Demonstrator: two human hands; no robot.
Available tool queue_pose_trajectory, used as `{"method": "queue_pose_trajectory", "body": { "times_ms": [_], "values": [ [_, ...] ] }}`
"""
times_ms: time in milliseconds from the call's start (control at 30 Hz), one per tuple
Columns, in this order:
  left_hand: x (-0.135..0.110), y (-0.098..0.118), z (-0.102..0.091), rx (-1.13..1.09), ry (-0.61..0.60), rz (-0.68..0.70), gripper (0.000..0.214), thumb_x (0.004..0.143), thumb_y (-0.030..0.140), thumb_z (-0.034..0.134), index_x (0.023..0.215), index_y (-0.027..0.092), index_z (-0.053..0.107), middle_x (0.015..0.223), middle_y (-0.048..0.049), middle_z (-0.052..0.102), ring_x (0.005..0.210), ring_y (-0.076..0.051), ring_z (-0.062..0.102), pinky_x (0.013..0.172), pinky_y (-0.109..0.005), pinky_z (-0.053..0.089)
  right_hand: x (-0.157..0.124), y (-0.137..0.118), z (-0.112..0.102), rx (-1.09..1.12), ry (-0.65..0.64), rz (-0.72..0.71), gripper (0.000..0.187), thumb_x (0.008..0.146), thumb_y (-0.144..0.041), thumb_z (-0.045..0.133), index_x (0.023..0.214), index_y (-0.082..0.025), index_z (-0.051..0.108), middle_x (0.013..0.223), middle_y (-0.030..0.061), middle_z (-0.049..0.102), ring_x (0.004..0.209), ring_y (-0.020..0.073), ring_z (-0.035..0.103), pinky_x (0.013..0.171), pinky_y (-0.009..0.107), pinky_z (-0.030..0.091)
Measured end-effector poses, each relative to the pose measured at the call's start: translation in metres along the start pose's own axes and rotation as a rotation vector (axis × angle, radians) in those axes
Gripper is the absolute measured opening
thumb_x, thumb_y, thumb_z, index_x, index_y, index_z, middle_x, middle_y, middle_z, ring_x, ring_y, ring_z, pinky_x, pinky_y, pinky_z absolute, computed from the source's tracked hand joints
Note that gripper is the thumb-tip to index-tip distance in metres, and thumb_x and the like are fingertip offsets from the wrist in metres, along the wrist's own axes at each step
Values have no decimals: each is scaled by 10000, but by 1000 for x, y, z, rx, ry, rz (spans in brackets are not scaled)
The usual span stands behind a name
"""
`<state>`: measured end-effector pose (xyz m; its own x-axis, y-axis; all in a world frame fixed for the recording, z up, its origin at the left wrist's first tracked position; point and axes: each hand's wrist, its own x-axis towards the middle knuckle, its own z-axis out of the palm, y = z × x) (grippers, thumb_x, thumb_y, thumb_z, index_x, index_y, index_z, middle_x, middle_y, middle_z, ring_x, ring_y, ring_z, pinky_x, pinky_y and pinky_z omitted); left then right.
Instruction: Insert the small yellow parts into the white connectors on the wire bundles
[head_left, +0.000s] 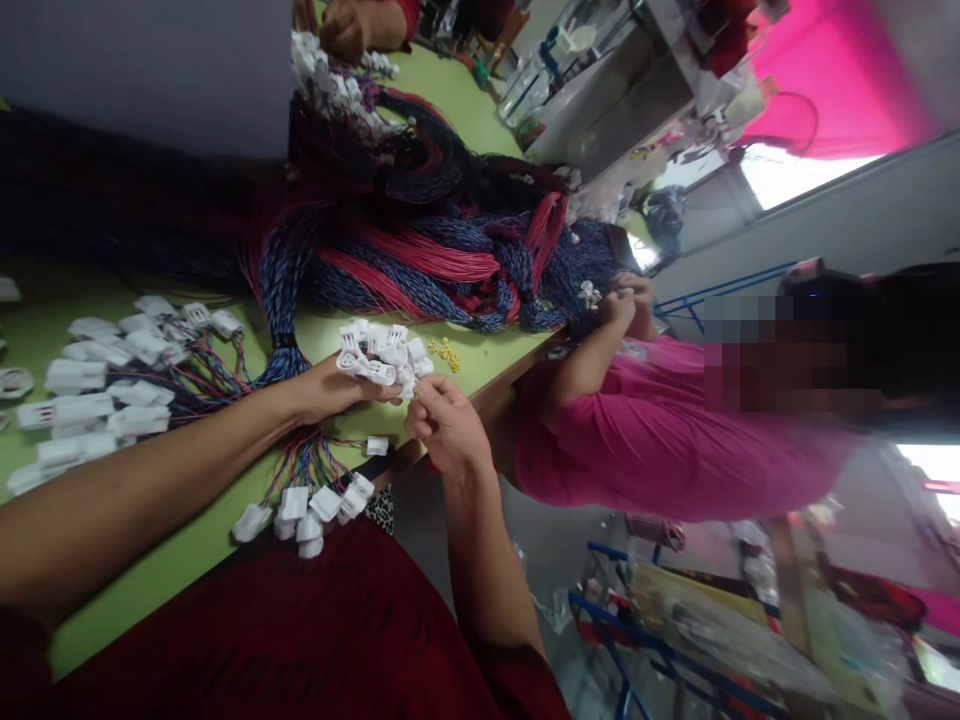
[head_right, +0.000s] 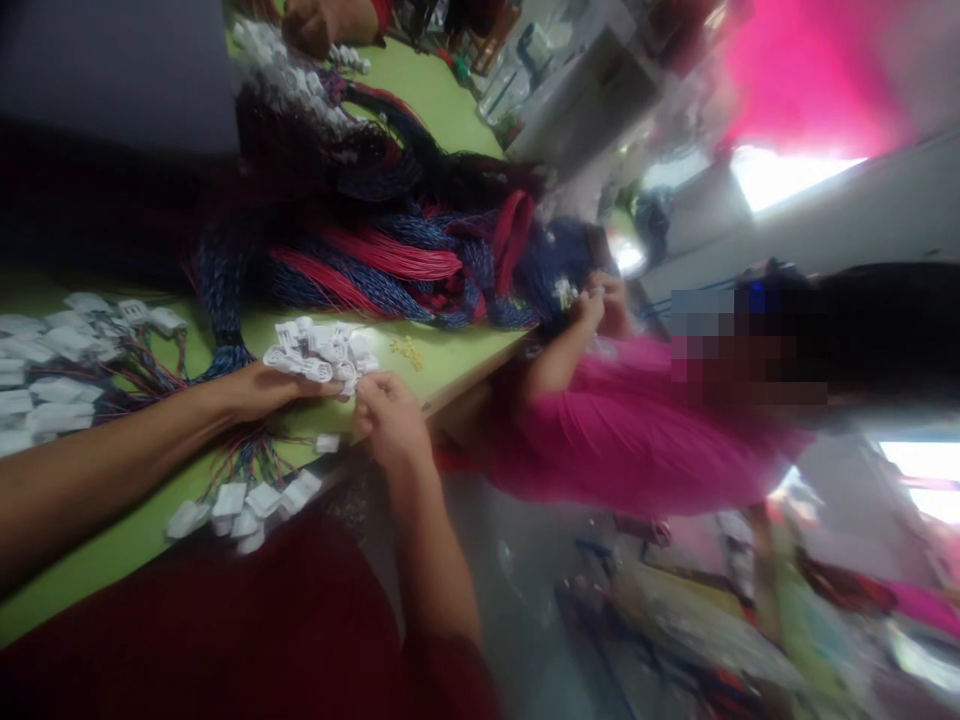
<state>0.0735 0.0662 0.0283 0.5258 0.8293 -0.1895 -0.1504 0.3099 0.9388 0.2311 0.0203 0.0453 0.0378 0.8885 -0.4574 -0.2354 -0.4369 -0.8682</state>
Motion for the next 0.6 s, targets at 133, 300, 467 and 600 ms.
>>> {"method": "queue_pose_trajectory", "body": {
  "times_ms": [133, 300, 467, 600],
  "values": [
    [0, 0, -1, -1, 27, -10, 125, 605, 262, 699, 675, 178, 638, 715, -5, 667, 706, -165, 595, 712, -272, 479, 3, 4, 1, -14, -2, -4, 274, 679, -367, 688, 694, -211, 463, 464, -103, 427, 375, 34, 326, 400, 171, 247],
    [1, -1, -2, -43, 51, -39, 164, 600, 288, 711, 685, 168, 637, 728, -8, 673, 722, -170, 601, 738, -290, 482, 5, 10, 3, -25, 37, -58, 249, 691, -373, 671, 729, -215, 481, 479, -97, 438, 390, 45, 359, 401, 180, 269],
    [1, -3, -2, -101, 51, -56, 191, 588, 274, 734, 706, 155, 641, 752, -11, 684, 743, -170, 607, 765, -290, 482, 5, 7, 4, 94, -6, -19, 148, 681, -270, 617, 764, -201, 516, 485, -85, 451, 406, 46, 364, 411, 181, 276],
    [2, -7, -3, -95, 44, -58, 176, 590, 246, 732, 716, 157, 648, 771, -14, 689, 740, -169, 613, 768, -289, 483, 8, 11, 2, 10, 37, -39, 124, 655, -210, 582, 741, -215, 494, 442, -101, 439, 373, 52, 351, 393, 177, 270]
  ]
}}
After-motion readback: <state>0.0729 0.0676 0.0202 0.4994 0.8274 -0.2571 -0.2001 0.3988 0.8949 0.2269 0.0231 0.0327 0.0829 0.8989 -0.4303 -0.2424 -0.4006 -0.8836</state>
